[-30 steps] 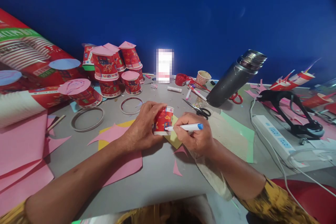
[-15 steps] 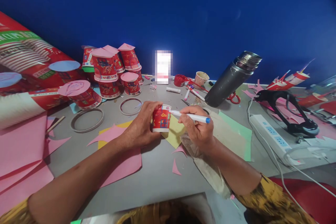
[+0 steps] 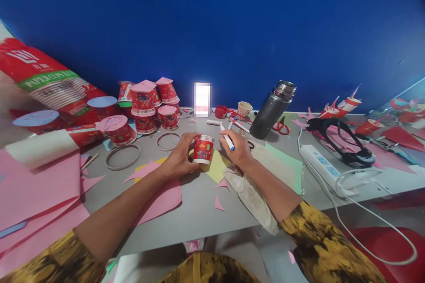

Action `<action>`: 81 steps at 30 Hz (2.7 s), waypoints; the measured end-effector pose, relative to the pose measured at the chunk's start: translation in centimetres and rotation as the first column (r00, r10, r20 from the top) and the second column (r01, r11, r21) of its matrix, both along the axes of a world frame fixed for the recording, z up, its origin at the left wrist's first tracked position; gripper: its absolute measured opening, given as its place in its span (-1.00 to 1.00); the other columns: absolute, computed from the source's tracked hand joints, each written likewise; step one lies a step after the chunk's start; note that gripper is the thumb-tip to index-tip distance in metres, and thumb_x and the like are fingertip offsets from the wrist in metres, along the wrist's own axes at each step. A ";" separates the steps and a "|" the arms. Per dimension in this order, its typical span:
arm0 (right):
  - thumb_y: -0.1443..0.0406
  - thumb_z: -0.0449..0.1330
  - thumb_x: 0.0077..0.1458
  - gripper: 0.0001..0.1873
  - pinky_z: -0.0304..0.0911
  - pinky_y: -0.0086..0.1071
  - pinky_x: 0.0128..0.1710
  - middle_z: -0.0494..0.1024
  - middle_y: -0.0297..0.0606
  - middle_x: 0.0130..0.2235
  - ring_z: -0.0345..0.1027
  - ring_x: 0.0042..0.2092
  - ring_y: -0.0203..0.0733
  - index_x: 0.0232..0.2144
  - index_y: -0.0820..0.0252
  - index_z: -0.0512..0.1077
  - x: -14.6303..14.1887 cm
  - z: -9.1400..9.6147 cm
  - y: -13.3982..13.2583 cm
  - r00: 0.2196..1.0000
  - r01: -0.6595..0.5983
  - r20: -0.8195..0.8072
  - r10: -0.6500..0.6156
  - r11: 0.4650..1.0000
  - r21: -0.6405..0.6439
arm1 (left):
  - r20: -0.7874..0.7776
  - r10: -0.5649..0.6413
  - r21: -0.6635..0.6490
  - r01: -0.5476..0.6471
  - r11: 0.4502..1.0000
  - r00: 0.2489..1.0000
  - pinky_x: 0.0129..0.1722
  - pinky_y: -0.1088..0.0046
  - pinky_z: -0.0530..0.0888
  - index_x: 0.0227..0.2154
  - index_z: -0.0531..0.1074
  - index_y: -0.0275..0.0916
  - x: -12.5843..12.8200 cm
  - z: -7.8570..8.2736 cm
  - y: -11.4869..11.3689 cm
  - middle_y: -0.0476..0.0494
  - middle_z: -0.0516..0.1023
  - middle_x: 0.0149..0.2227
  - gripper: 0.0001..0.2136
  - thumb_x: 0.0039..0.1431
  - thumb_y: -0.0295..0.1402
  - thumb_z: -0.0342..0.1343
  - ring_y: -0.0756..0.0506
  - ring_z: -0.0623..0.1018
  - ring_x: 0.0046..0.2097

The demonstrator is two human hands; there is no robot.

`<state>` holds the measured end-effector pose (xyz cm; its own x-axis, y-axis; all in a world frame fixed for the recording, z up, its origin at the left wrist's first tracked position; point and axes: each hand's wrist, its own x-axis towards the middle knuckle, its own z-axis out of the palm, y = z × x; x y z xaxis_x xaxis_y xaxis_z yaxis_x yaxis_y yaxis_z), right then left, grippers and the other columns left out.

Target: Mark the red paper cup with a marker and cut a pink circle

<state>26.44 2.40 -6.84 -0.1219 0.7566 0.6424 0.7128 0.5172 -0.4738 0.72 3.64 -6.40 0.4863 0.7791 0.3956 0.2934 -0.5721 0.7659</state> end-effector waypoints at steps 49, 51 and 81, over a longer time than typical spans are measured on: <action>0.22 0.18 0.44 -0.80 0.59 -0.20 -0.02 0.78 -0.13 -0.16 0.72 -0.13 -0.01 -0.05 0.09 0.60 1.0 -2.8 -0.1 1.000 -0.022 -0.018 0.023 0.996 0.081 | 0.782 0.278 -0.606 0.783 0.136 0.557 -0.07 0.04 0.66 0.07 0.59 -0.39 -1.2 -0.4 1.1 -0.45 0.75 0.01 -0.49 0.41 0.01 0.17 -0.38 0.73 -0.02; 0.19 0.18 0.45 -0.79 0.59 -0.19 -0.03 0.78 -0.11 -0.15 0.72 -0.13 -0.01 -0.06 0.10 0.59 1.1 -2.9 -0.3 0.999 0.005 -0.032 -0.005 1.000 0.030 | 0.783 0.267 -0.603 0.790 0.109 0.561 -0.03 0.05 0.64 0.10 0.59 -0.39 -0.8 -0.3 0.8 -0.45 0.73 0.07 -0.51 0.43 -0.02 0.17 -0.38 0.72 0.04; 0.19 0.19 0.48 -0.83 0.40 -0.26 -0.23 0.70 -0.21 -0.33 0.53 -0.30 -0.12 -0.15 0.07 0.56 -3.2 2.0 -4.5 0.963 -0.268 0.019 0.268 0.963 0.036 | 0.653 0.283 -0.747 0.658 0.090 0.702 -0.02 0.24 0.59 -0.16 0.61 -0.39 -0.8 -0.2 0.4 -0.34 0.75 -0.18 -0.53 0.37 0.04 0.24 -0.27 0.74 -0.16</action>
